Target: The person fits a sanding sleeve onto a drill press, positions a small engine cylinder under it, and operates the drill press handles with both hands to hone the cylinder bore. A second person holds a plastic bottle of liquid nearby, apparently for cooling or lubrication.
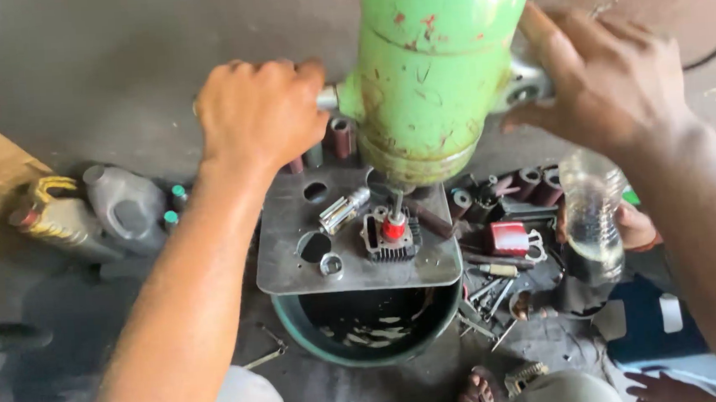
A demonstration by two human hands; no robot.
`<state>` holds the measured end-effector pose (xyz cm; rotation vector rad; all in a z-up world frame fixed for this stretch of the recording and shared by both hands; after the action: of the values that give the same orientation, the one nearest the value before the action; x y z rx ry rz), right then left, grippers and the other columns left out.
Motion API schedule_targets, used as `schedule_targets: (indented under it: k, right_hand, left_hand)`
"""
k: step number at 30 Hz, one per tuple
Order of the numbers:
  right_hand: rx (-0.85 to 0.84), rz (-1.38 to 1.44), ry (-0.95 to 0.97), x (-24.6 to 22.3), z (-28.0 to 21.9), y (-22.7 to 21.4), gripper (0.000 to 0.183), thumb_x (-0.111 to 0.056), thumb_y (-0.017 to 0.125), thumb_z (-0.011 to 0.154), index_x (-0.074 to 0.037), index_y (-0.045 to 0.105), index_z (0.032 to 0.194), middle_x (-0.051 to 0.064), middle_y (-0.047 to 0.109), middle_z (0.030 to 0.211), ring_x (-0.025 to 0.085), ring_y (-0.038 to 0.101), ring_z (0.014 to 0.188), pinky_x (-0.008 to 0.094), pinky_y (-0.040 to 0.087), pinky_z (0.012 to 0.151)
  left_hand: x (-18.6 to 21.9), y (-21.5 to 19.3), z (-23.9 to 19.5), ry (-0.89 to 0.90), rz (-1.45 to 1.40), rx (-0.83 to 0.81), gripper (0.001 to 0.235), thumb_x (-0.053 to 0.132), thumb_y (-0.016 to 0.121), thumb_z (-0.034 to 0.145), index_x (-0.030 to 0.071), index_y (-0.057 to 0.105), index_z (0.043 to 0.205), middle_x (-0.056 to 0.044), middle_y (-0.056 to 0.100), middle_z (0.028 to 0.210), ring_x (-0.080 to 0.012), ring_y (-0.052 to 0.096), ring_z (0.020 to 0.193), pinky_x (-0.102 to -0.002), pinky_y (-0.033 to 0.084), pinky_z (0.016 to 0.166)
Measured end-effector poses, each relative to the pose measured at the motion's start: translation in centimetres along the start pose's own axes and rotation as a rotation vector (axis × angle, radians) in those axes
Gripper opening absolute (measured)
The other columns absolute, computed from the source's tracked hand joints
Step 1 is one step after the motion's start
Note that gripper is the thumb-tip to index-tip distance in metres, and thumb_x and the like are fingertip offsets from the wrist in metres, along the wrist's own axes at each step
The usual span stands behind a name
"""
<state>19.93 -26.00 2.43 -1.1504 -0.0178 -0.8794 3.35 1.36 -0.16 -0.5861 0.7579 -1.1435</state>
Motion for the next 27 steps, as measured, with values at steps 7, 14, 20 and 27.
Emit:
schedule_targets:
  k: [7,14,20,27]
  right_hand:
    - [0.198,0.063,-0.045,2.8,-0.1,3.7,0.047,-0.026,0.089,0.082,-0.011,0.072,0.123,0.009,0.076,0.101,0.021,0.074,0.082,0.036,0.061,0.077]
    - [0.377,0.397,-0.264,2.9,1.9,6.6,0.035,-0.011,0.087,0.085,-0.004,0.075,0.117,0.011,0.075,0.101,0.019,0.073,0.084,0.030,0.058,0.078]
    - [0.292,0.515,-0.172,2.6,1.1,7.4,0.044,-0.001,0.087,0.077,-0.001,0.073,0.119,0.015,0.075,0.107,0.023,0.074,0.092,0.033,0.059,0.082]
    - [0.245,0.466,0.019,2.5,-0.8,9.0,0.054,-0.003,0.092,0.073,0.001,0.070,0.122,0.016,0.076,0.107,0.025,0.075,0.095,0.034,0.060,0.077]
  left_hand:
    - [2.6,-2.1,-1.0,-0.006,0.077,0.087,0.008,0.023,0.071,0.080,0.016,0.070,0.077,-0.011,0.070,0.062,-0.0307,0.070,0.051,-0.045,0.055,0.049]
    - [3.1,-2.1,-1.5,-0.013,0.102,0.189,0.010,0.017,0.069,0.084,0.016,0.066,0.074,-0.007,0.067,0.061,-0.0267,0.069,0.051,-0.041,0.054,0.051]
    - [1.4,-0.4,-0.4,0.020,0.178,0.175,0.006,0.021,0.071,0.078,0.018,0.067,0.074,-0.005,0.067,0.059,-0.0237,0.068,0.048,-0.039,0.052,0.047]
    - [0.0,1.2,-0.2,0.099,0.145,0.287,0.021,0.025,0.080,0.066,0.018,0.074,0.085,-0.004,0.069,0.067,-0.0227,0.070,0.056,-0.038,0.055,0.053]
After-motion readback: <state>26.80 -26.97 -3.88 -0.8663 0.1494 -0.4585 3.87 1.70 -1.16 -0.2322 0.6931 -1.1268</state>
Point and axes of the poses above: each hand's wrist, its own z-axis towards the middle knuckle, its own y-axis out of the palm, x = y × z, the point moved 2 cm from there along z, towards the middle knuckle
